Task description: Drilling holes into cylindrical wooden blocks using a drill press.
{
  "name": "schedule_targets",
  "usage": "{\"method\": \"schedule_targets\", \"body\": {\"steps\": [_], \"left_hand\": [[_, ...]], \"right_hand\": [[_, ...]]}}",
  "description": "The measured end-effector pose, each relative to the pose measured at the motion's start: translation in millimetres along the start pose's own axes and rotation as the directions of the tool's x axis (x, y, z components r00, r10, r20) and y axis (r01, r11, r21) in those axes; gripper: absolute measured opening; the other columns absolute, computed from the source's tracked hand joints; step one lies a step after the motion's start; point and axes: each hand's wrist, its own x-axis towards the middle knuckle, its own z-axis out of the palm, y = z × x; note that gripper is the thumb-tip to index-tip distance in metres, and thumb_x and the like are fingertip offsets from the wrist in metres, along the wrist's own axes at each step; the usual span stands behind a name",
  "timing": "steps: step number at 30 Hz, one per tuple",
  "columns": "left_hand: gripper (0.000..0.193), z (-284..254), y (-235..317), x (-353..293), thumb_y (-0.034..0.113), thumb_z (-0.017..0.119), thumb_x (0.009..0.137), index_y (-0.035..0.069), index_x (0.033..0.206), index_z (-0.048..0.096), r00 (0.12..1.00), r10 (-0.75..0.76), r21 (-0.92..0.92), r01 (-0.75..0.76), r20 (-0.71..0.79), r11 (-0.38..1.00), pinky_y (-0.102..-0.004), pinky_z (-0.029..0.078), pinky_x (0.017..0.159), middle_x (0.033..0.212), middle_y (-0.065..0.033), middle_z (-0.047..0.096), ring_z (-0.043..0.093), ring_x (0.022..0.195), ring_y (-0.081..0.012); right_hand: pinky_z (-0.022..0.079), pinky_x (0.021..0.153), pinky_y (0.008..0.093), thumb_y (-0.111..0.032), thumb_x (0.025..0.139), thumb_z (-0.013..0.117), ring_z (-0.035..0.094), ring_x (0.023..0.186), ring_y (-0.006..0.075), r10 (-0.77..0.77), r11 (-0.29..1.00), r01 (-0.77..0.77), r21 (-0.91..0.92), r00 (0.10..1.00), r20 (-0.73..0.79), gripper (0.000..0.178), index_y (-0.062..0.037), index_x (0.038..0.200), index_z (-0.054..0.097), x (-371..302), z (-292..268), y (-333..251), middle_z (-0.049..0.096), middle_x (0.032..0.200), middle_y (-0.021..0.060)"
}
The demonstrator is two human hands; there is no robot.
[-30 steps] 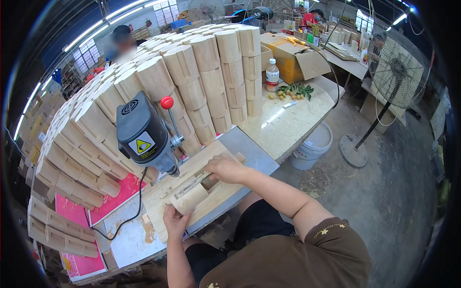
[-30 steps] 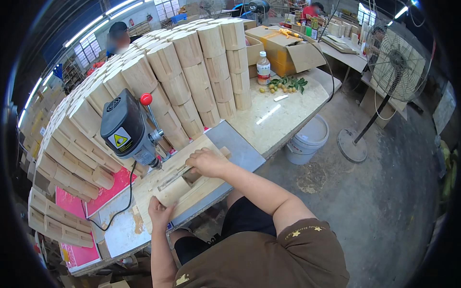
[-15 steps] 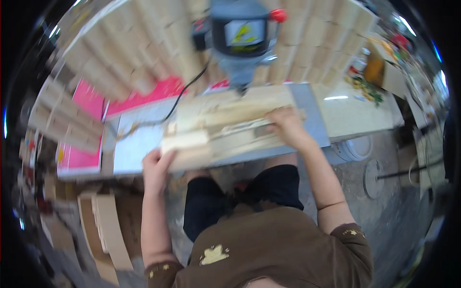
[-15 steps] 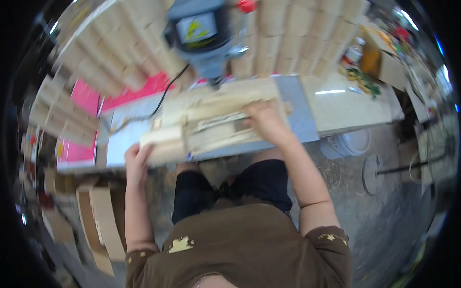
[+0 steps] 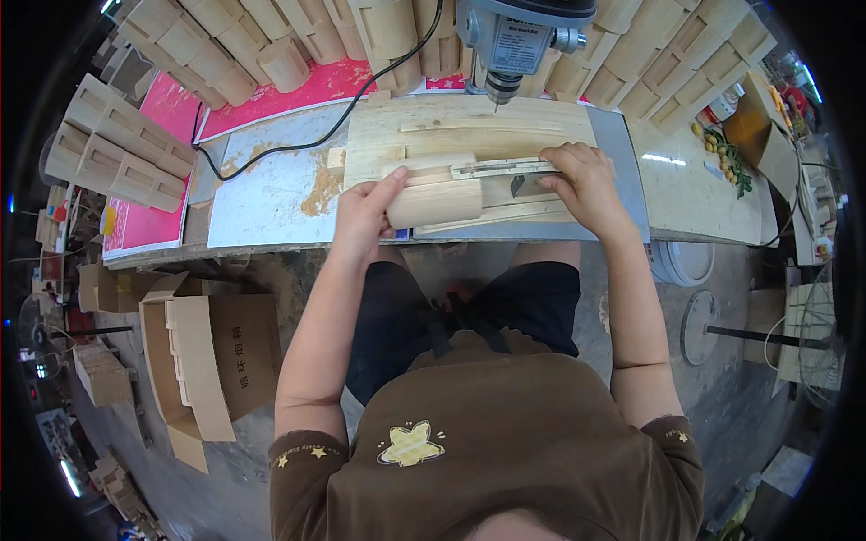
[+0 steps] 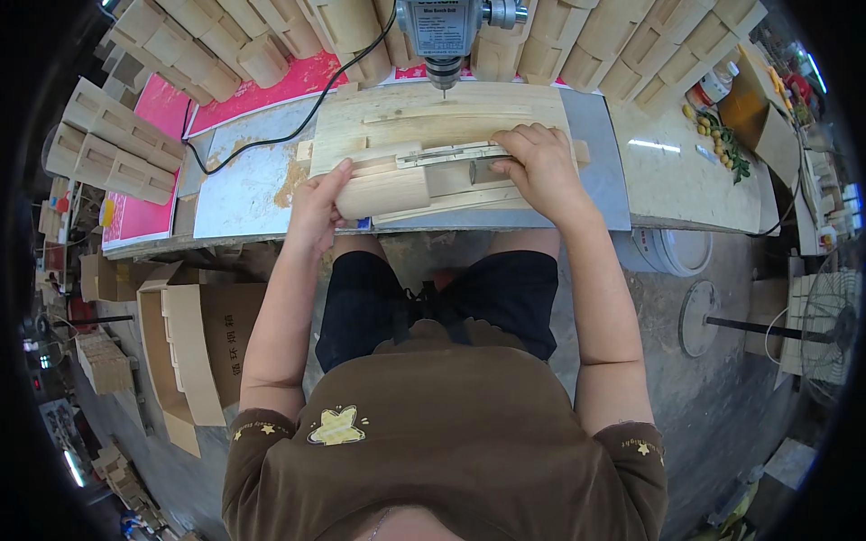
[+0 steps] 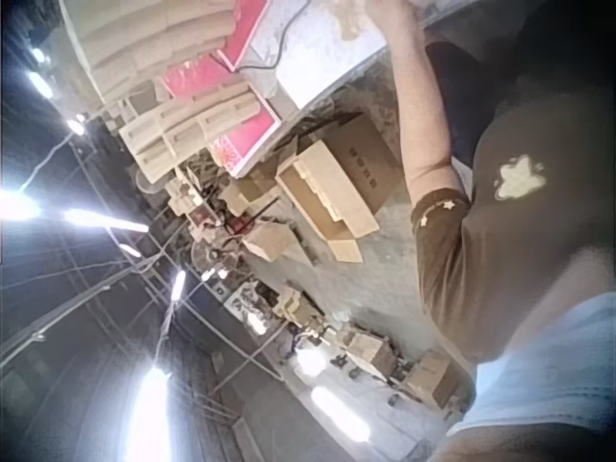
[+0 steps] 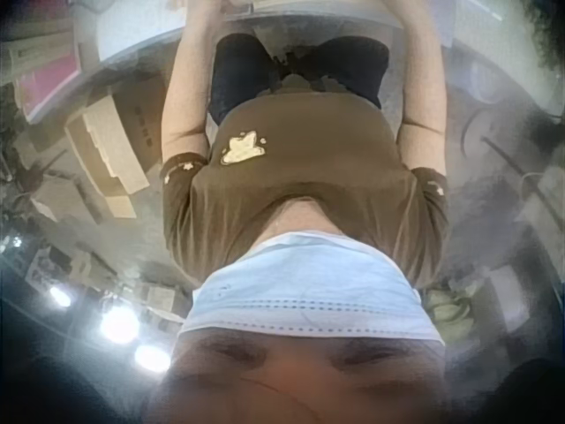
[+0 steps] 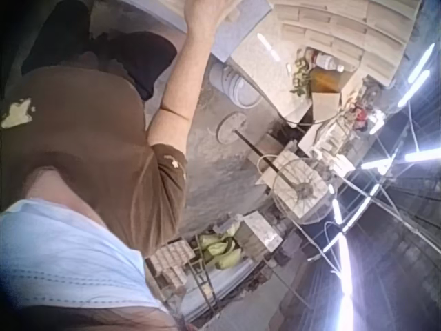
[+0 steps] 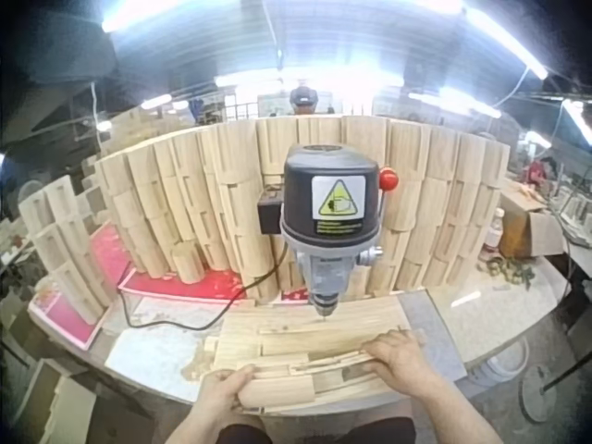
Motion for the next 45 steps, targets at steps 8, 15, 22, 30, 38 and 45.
{"method": "schedule_targets", "body": {"steps": [8,15,22,30,38,45], "left_hand": [[0.046,43,-36,5,0.027,0.078,0.072,-0.003,0.099,0.057,0.916,0.354,0.162,-0.385,0.190,0.909,-0.0254,0.045,0.067,0.089,-0.0071,0.058,0.054,0.078,-0.0125],[0.074,44,-62,10,0.026,0.081,0.057,0.004,0.121,0.052,0.598,0.733,0.683,-0.685,0.326,0.255,-0.0403,0.036,0.087,0.102,-0.0115,0.054,0.048,0.098,-0.0297],[0.071,54,-48,54,0.031,0.080,0.057,0.009,0.120,0.055,0.635,0.736,0.799,-0.557,0.236,0.224,-0.0397,0.032,0.084,0.093,-0.0050,0.055,0.047,0.095,-0.0262],[0.067,30,-42,69,0.029,0.081,0.055,0.008,0.116,0.060,0.596,0.760,0.767,-0.605,0.258,0.214,-0.0373,0.034,0.081,0.082,-0.0024,0.056,0.049,0.087,-0.0243],[0.062,28,-39,66,0.031,0.079,0.058,0.012,0.114,0.062,0.602,0.753,0.798,-0.576,0.268,0.177,-0.0366,0.036,0.077,0.079,-0.0017,0.054,0.050,0.081,-0.0229],[0.063,27,-45,68,0.031,0.079,0.059,0.013,0.116,0.061,0.594,0.756,0.805,-0.572,0.275,0.157,-0.0362,0.036,0.077,0.079,-0.0024,0.053,0.050,0.081,-0.0229]], "right_hand": [[0.038,0.081,0.0375,-0.017,0.070,0.071,0.054,0.089,0.0263,-0.008,1.000,0.006,-0.023,0.996,-0.084,0.033,-0.0107,0.102,0.063,-10,5,5,0.060,0.086,0.0062],[0.040,0.084,0.0386,-0.017,0.065,0.076,0.049,0.095,0.0295,0.135,0.985,-0.157,-0.076,0.962,-0.236,0.046,-0.0148,0.109,0.064,-13,18,9,0.059,0.094,0.0105],[0.042,0.086,0.0388,-0.015,0.064,0.076,0.049,0.099,0.0300,0.136,0.986,-0.154,-0.056,0.958,-0.252,0.048,-0.0132,0.110,0.064,25,35,38,0.061,0.100,0.0103],[0.041,0.092,0.0378,-0.015,0.064,0.077,0.049,0.105,0.0285,0.137,0.990,-0.143,-0.003,0.952,-0.275,0.051,-0.0107,0.113,0.063,34,46,25,0.060,0.108,0.0097],[0.041,0.095,0.0327,-0.016,0.086,0.063,0.049,0.114,0.0183,0.198,0.910,0.094,0.404,0.757,-0.622,0.043,-0.0085,0.126,0.049,90,-48,44,0.054,0.123,0.0059],[0.046,0.067,0.0309,-0.026,0.092,0.048,0.059,0.071,0.0199,0.141,0.954,0.029,0.297,0.834,-0.534,0.030,0.0007,0.088,0.061,183,-96,3,0.061,0.073,0.0169]]}}
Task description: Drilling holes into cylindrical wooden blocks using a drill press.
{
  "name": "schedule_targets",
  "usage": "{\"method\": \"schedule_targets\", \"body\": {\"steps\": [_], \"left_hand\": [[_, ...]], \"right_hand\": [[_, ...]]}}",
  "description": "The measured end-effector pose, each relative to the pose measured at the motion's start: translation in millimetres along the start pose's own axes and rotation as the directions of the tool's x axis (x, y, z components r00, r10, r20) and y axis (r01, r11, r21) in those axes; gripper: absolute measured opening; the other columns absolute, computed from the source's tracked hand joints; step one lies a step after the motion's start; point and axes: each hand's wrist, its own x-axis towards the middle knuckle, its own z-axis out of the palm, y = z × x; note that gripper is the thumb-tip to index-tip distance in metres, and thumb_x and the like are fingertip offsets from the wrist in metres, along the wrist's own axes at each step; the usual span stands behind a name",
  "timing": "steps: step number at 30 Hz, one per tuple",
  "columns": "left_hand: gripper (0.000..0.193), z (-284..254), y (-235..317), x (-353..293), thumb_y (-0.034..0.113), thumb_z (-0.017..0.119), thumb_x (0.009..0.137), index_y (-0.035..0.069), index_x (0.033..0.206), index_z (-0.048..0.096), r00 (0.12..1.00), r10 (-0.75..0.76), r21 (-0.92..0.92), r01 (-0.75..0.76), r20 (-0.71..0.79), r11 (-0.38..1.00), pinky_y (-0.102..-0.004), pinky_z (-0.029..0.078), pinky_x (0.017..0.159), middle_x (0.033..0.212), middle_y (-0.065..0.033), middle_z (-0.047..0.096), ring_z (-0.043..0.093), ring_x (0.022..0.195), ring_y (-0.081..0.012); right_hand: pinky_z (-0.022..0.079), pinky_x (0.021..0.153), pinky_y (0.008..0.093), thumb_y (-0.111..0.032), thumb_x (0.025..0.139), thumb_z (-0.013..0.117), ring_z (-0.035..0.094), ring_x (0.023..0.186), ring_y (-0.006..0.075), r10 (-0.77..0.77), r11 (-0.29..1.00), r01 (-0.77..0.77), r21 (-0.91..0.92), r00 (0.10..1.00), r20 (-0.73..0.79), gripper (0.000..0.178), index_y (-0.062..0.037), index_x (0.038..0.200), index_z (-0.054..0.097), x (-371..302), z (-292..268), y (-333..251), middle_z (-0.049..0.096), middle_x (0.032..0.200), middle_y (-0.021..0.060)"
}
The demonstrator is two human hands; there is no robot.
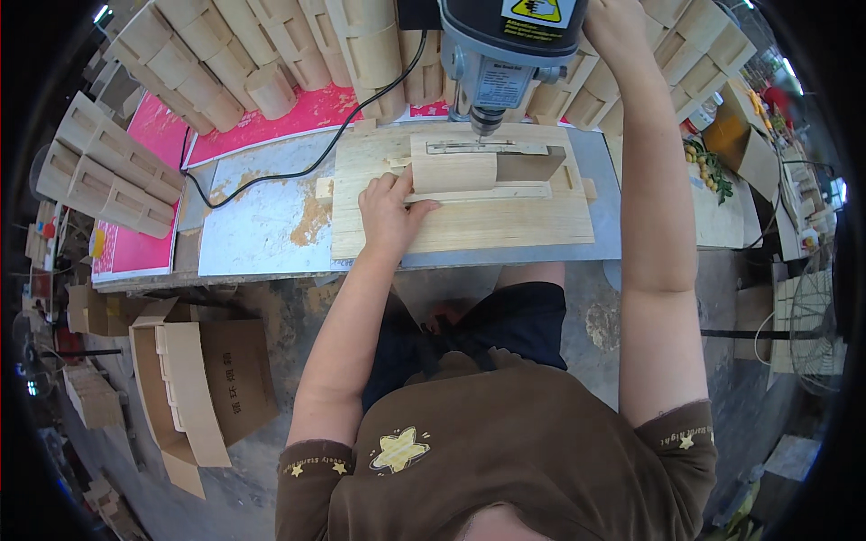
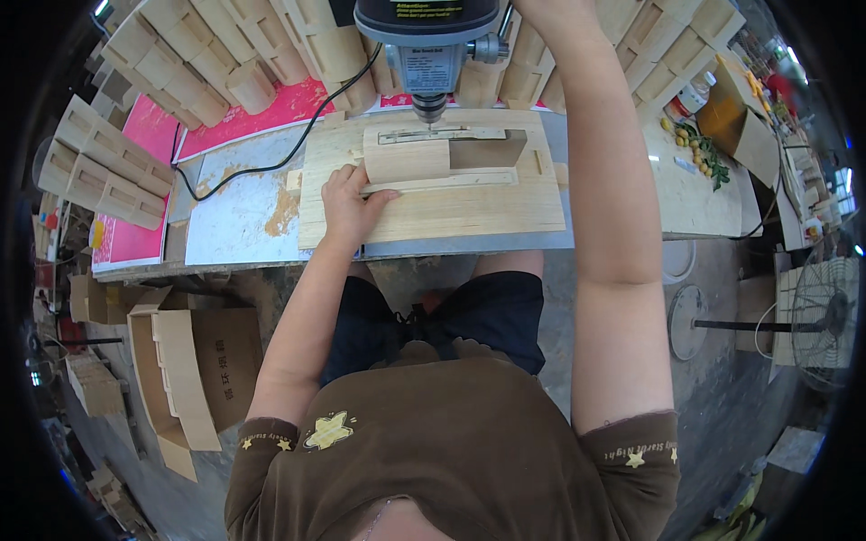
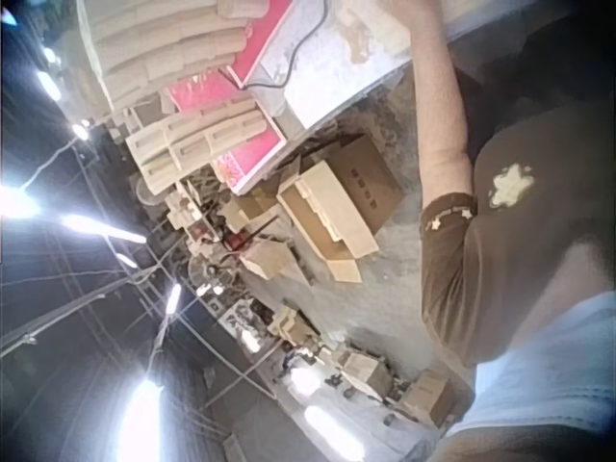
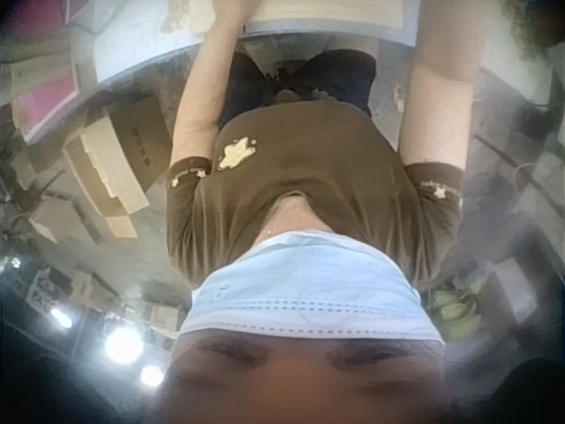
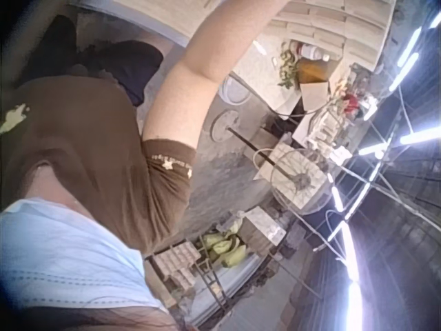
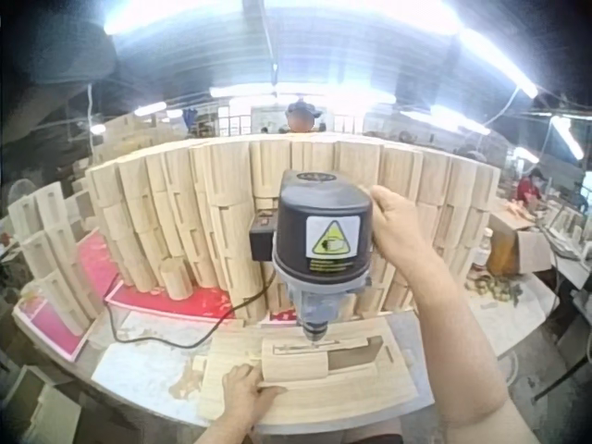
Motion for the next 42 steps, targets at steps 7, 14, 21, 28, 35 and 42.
{"method": "schedule_targets", "body": {"steps": [7,14,21,28,35,42], "left_hand": [[0.062,2,-4,0,0.031,0.080,0.059,0.012,0.115,0.061,1.000,0.000,0.000,0.000,0.009,1.000,-0.0363,0.036,0.074,0.078,-0.0027,0.052,0.050,0.078,-0.0229],[0.062,0,-3,1,0.031,0.080,0.058,0.011,0.114,0.062,1.000,-0.001,0.010,0.001,0.015,1.000,-0.0364,0.037,0.072,0.077,-0.0030,0.052,0.051,0.078,-0.0226],[0.062,2,2,3,0.031,0.080,0.059,0.010,0.114,0.061,0.999,-0.001,-0.002,0.001,0.034,1.000,-0.0363,0.037,0.073,0.077,-0.0035,0.052,0.051,0.078,-0.0229],[0.061,3,0,2,0.030,0.080,0.060,0.011,0.114,0.061,0.998,-0.029,-0.050,0.032,0.051,0.998,-0.0365,0.036,0.075,0.079,-0.0035,0.052,0.051,0.079,-0.0227],[0.060,-1,10,2,0.030,0.079,0.060,0.012,0.115,0.061,0.999,-0.028,0.037,0.027,0.022,0.999,-0.0399,0.031,0.081,0.080,-0.0025,0.053,0.051,0.082,-0.0224],[0.059,20,34,7,0.032,0.077,0.063,0.014,0.117,0.059,0.997,-0.014,-0.007,0.014,0.077,1.000,-0.0405,0.029,0.082,0.084,-0.0012,0.054,0.051,0.087,-0.0218]], "right_hand": [[0.042,0.063,0.0250,-0.023,0.092,0.054,0.052,0.070,0.0111,0.120,0.885,-0.066,-0.460,0.989,0.088,0.026,0.0006,0.100,0.064,-67,-44,-42,0.061,0.076,0.0035],[0.046,0.054,0.0307,-0.011,0.086,0.057,0.061,0.059,0.0217,0.039,0.977,-0.048,-0.207,0.998,-0.049,0.014,-0.0007,0.090,0.066,-142,-22,-41,0.062,0.067,0.0125],[0.043,0.058,0.0310,-0.003,0.084,0.053,0.056,0.061,0.0217,-0.037,0.997,0.022,-0.078,0.981,-0.188,0.024,0.0011,0.106,0.062,-186,13,15,0.059,0.069,0.0107],[0.040,0.057,0.0302,-0.001,0.083,0.052,0.051,0.058,0.0206,-0.155,0.982,0.134,-0.134,0.975,-0.158,0.026,0.0011,0.107,0.062,-187,15,25,0.053,0.064,0.0085],[0.036,0.054,0.0207,-0.012,0.092,0.050,0.047,0.057,0.0055,-0.162,0.977,0.140,-0.159,0.977,-0.136,0.022,0.0027,0.089,0.065,-80,-25,-24,0.052,0.061,0.0021],[0.045,0.067,0.0328,-0.022,0.087,0.049,0.059,0.072,0.0291,0.041,0.915,-0.049,-0.399,0.999,-0.028,0.029,0.0030,0.081,0.061,8,-6,14,0.060,0.075,0.0205]]}}
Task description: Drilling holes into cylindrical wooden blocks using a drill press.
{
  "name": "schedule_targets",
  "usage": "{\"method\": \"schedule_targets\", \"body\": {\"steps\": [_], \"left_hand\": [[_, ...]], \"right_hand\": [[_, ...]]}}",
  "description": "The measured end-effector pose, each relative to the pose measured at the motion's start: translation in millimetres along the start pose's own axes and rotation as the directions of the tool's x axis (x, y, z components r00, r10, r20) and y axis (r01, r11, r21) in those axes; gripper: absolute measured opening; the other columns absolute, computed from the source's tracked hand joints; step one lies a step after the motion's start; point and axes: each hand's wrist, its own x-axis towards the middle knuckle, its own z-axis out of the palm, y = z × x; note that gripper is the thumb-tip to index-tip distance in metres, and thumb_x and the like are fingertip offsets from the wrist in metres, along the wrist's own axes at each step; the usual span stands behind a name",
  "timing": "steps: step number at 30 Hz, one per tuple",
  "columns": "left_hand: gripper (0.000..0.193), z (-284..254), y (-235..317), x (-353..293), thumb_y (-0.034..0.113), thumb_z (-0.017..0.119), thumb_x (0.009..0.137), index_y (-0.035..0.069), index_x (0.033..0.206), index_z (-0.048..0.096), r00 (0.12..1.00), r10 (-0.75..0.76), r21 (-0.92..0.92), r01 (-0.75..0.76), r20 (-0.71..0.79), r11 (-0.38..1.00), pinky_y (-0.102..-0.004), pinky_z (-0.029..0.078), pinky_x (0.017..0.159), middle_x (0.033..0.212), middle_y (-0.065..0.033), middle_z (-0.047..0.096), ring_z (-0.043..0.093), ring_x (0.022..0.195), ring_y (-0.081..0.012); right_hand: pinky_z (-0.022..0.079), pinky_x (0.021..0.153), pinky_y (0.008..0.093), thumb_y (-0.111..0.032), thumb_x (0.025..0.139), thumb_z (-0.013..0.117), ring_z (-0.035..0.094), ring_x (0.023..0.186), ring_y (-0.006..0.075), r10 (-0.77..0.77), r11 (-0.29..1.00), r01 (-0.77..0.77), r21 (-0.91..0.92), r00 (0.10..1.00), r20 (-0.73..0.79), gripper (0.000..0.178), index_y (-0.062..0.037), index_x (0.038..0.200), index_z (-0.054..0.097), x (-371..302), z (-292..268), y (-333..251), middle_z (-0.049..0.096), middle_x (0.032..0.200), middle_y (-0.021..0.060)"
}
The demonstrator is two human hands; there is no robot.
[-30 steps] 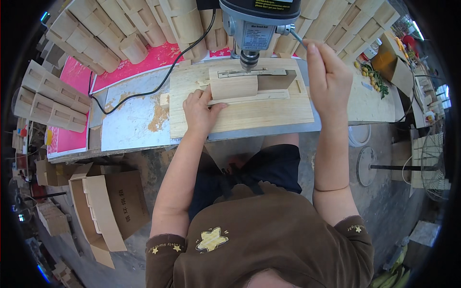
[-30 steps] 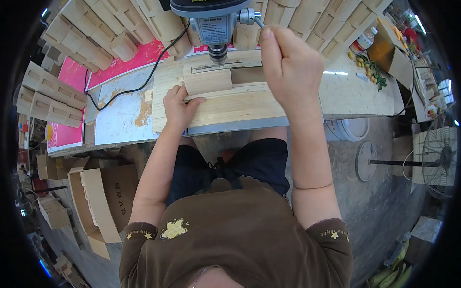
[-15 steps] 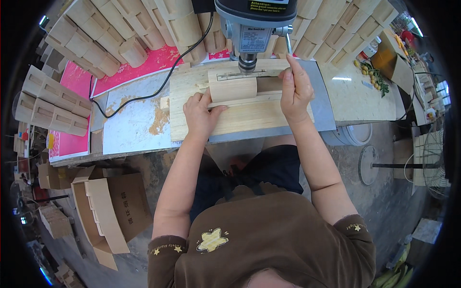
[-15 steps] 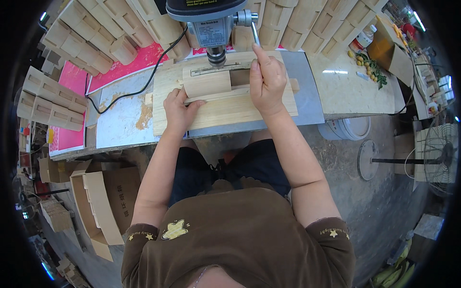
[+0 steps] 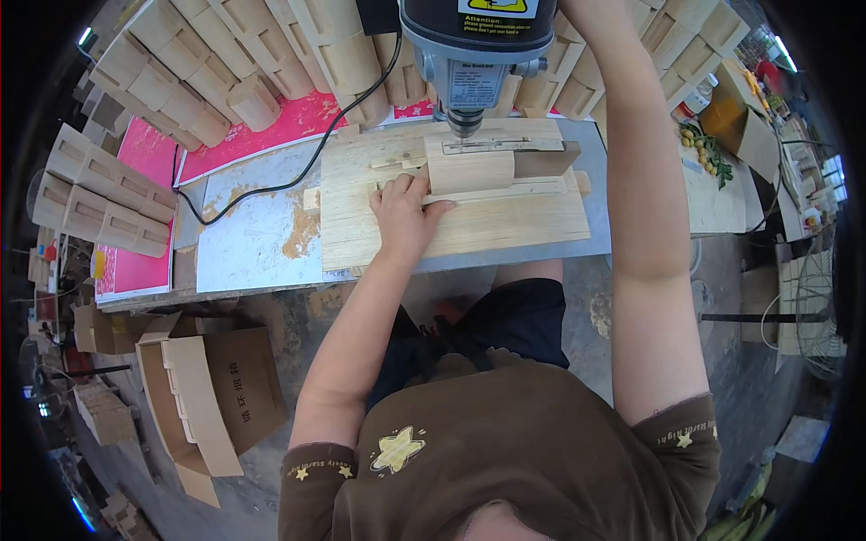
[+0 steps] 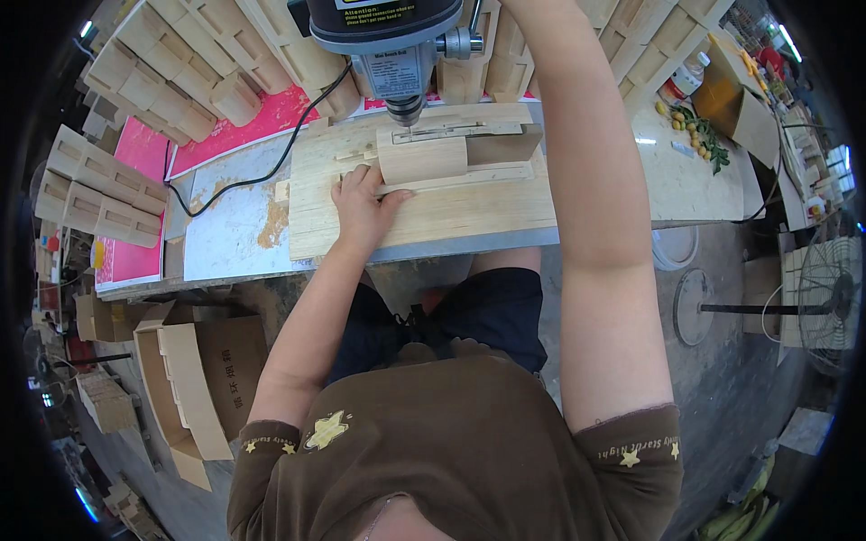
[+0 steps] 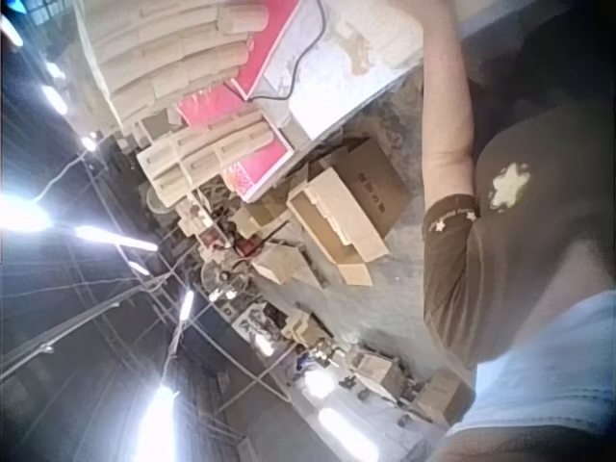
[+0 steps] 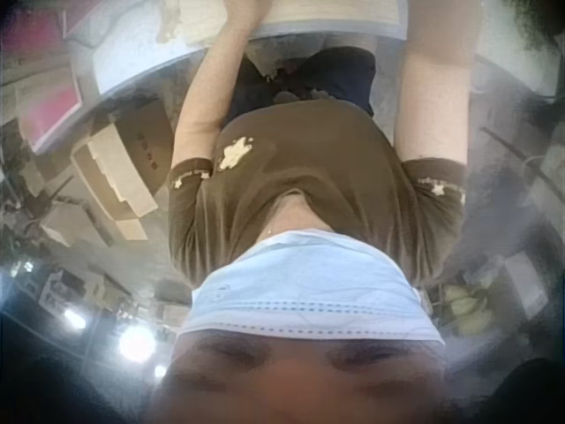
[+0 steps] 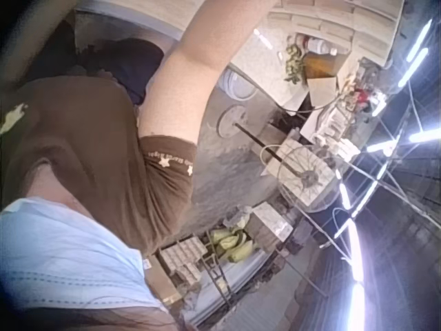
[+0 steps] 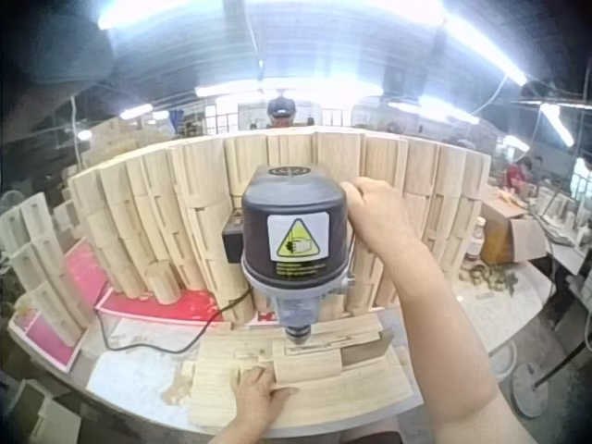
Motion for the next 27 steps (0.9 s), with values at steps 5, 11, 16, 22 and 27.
{"method": "schedule_targets", "body": {"steps": [5,11,16,22,27], "left_hand": [[0.059,-3,-1,0,0.032,0.076,0.064,0.014,0.118,0.059,0.999,-0.019,-0.019,0.020,0.025,1.000,-0.0405,0.029,0.083,0.085,-0.0017,0.054,0.051,0.088,-0.0214],[0.048,0,-3,3,0.032,0.076,0.066,0.014,0.108,0.062,0.999,0.027,0.016,-0.027,-0.036,1.000,-0.0399,0.031,0.081,0.079,-0.0022,0.055,0.052,0.083,-0.0222],[0.044,13,-6,5,0.035,0.077,0.061,0.008,0.092,0.062,0.996,0.083,-0.004,-0.083,-0.023,0.997,-0.0413,0.033,0.074,0.077,-0.0052,0.054,0.052,0.079,-0.0262],[0.039,-4,-6,-1,0.029,0.076,0.064,0.009,0.095,0.062,0.995,0.094,0.011,-0.094,-0.043,0.996,-0.0393,0.033,0.077,0.079,-0.0047,0.054,0.053,0.080,-0.0247],[0.042,1,0,2,0.029,0.074,0.066,0.011,0.102,0.062,0.998,0.049,0.011,-0.050,0.038,0.999,-0.0386,0.032,0.081,0.082,-0.0040,0.055,0.052,0.083,-0.0235]], "right_hand": [[0.046,0.068,0.0338,-0.022,0.087,0.050,0.061,0.073,0.0267,-0.027,0.991,0.024,0.130,0.999,0.022,0.029,0.0034,0.081,0.061,-37,-27,-20,0.060,0.075,0.0211],[0.037,0.049,0.0254,-0.012,0.089,0.053,0.048,0.052,0.0125,-0.029,0.956,0.034,0.290,0.999,-0.024,0.017,0.0008,0.080,0.061,-126,-48,-28,0.051,0.058,0.0066],[0.044,0.055,0.0360,-0.005,0.079,0.059,0.058,0.062,0.0286,0.017,0.929,0.061,0.366,0.978,-0.207,0.007,-0.0010,0.085,0.062,-168,-23,-10,0.059,0.071,0.0135],[0.043,0.063,0.0368,-0.001,0.080,0.055,0.056,0.067,0.0275,-0.103,0.885,0.221,0.409,0.951,-0.293,0.013,0.0005,0.091,0.061,-196,17,5,0.058,0.074,0.0115],[0.042,0.063,0.0378,-0.003,0.078,0.057,0.055,0.068,0.0282,-0.127,0.879,0.249,0.407,0.945,-0.302,0.015,0.0005,0.092,0.061,-198,22,19,0.058,0.075,0.0116]]}}
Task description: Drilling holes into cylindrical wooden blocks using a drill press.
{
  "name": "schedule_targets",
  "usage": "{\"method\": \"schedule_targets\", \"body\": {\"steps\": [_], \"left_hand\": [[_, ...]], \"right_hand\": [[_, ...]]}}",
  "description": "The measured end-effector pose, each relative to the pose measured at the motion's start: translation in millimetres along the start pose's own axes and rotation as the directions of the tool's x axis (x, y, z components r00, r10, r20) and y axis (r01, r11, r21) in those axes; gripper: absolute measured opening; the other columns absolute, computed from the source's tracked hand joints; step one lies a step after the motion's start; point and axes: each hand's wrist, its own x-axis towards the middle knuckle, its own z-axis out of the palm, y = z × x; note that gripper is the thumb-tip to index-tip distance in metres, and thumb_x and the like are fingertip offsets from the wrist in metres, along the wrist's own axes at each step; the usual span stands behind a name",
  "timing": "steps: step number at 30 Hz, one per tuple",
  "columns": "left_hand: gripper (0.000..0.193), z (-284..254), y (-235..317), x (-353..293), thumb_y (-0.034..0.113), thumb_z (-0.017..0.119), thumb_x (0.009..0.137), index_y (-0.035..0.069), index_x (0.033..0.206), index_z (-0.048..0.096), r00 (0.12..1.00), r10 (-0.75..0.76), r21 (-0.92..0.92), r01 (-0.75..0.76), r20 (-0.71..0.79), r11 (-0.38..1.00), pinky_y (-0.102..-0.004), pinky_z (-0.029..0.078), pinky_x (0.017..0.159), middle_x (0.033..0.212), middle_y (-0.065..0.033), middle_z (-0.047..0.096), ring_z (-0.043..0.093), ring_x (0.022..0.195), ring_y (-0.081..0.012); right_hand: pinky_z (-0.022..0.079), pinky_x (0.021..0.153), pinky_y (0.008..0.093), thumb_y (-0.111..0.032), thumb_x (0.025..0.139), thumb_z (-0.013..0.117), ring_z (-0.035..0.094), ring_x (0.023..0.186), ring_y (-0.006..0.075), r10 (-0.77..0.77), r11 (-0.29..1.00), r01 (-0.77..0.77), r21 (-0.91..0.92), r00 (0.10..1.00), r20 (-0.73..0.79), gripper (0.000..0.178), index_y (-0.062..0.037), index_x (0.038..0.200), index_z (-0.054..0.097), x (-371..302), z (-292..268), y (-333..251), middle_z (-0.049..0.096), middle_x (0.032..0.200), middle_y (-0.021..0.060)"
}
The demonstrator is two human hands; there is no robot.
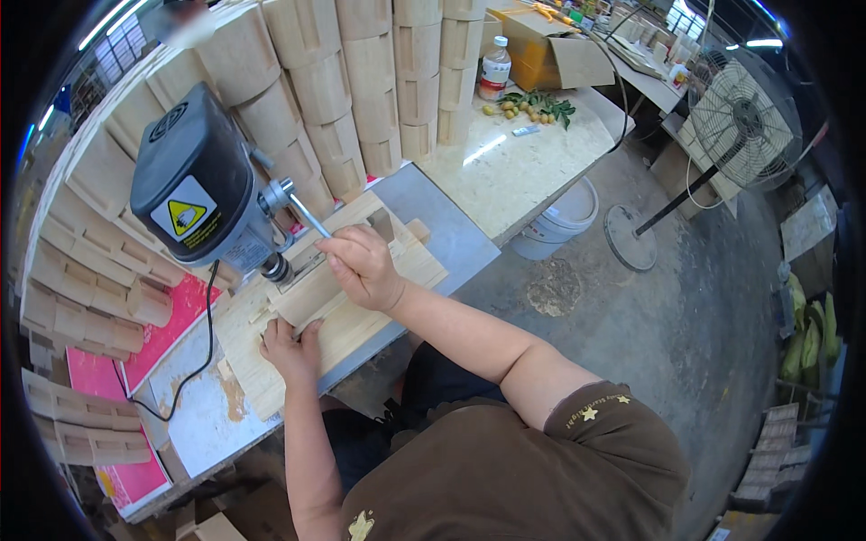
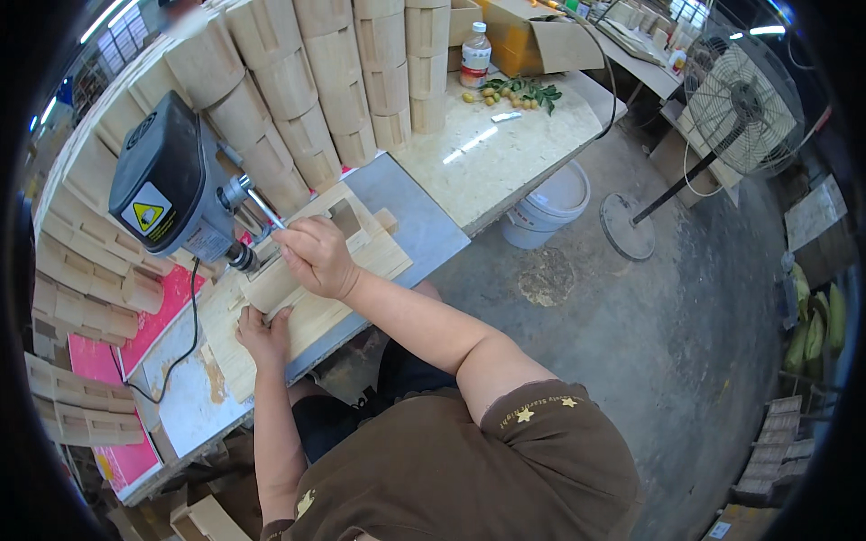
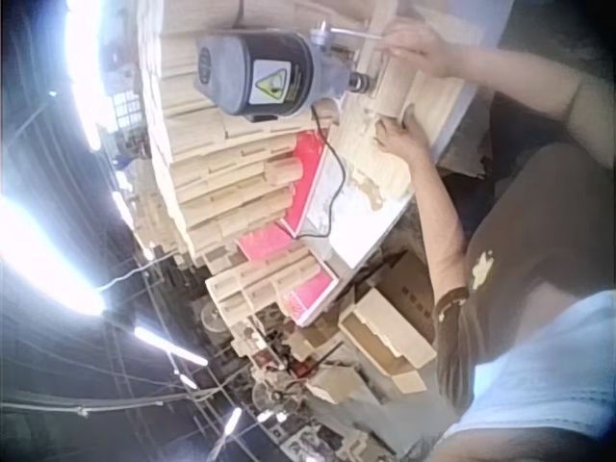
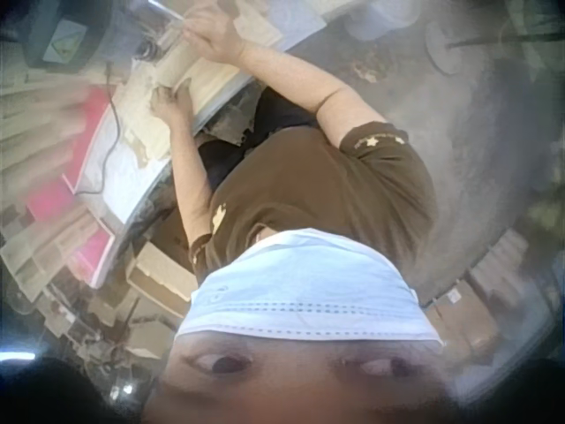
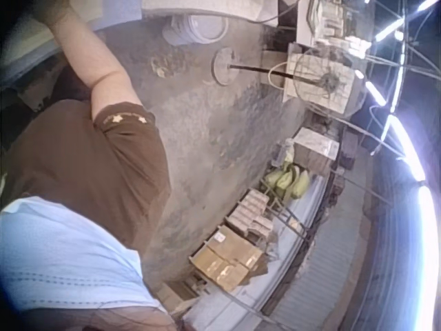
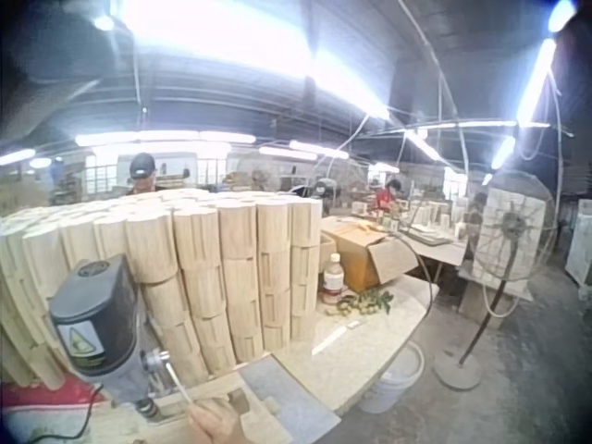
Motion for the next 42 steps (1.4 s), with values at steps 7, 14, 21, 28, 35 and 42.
{"method": "schedule_targets", "body": {"steps": [7,14,21,28,35,42], "left_hand": [[0.047,2,-8,-2,0.028,0.073,0.068,0.011,0.110,0.059,0.999,-0.035,0.026,0.035,0.024,0.999,-0.0396,0.030,0.085,0.086,-0.0038,0.056,0.052,0.086,-0.0231],[0.045,-2,-5,2,0.027,0.076,0.065,0.009,0.104,0.062,0.994,-0.089,-0.054,0.093,0.056,0.994,-0.0385,0.031,0.085,0.088,-0.0045,0.056,0.053,0.081,-0.0231],[0.034,9,-5,10,0.011,0.080,0.059,0.002,0.087,0.062,0.978,-0.210,-0.516,0.180,0.000,0.837,-0.0348,0.046,0.068,0.086,-0.0101,0.055,0.056,0.075,-0.0243],[0.034,4,-17,14,0.011,0.080,0.060,0.003,0.088,0.063,0.990,-0.140,-0.468,0.121,-0.005,0.875,-0.0348,0.046,0.068,0.085,-0.0087,0.054,0.056,0.077,-0.0217],[0.025,-89,-59,-41,0.006,0.078,0.066,0.001,0.086,0.063,0.963,-0.266,-0.587,0.185,-0.054,0.788,-0.0215,0.041,0.054,0.072,0.0009,0.051,0.047,0.057,-0.0080],[0.033,-157,-48,-53,0.031,0.074,0.074,0.003,0.069,0.059,0.613,-0.752,-0.776,0.588,0.244,0.227,-0.0190,0.028,0.038,0.055,-0.0003,0.053,0.041,0.042,-0.0046]], "right_hand": [[0.042,0.052,0.0370,-0.013,0.077,0.062,0.054,0.054,0.0300,-0.096,0.993,0.094,-0.065,0.995,-0.040,0.009,-0.0067,0.074,0.057,74,-8,-26,0.054,0.060,0.0086],[0.046,0.061,0.0456,-0.029,0.087,0.053,0.060,0.069,0.0385,0.297,0.884,-0.261,-0.389,0.954,0.035,0.029,-0.0041,0.073,0.058,185,35,8,0.060,0.069,0.0205],[0.046,0.078,0.0457,-0.042,0.088,0.049,0.060,0.089,0.0400,0.403,0.907,-0.421,-0.018,0.854,0.328,0.044,-0.0046,0.108,0.057,124,13,16,0.063,0.091,0.0243],[0.040,0.084,0.0420,-0.025,0.080,0.064,0.054,0.094,0.0331,0.194,0.942,0.055,-0.331,0.717,0.669,0.031,-0.0053,0.104,0.060,7,-26,24,0.061,0.091,0.0142],[0.040,0.083,0.0410,-0.015,0.074,0.066,0.054,0.092,0.0310,0.231,0.933,0.046,-0.357,0.683,0.692,0.029,-0.0054,0.100,0.061,2,-39,15,0.062,0.091,0.0104],[0.040,0.081,0.0398,-0.012,0.071,0.068,0.054,0.088,0.0299,0.154,0.974,0.018,-0.228,0.685,0.712,0.028,-0.0047,0.097,0.060,-10,-25,-23,0.060,0.086,0.0098]]}}
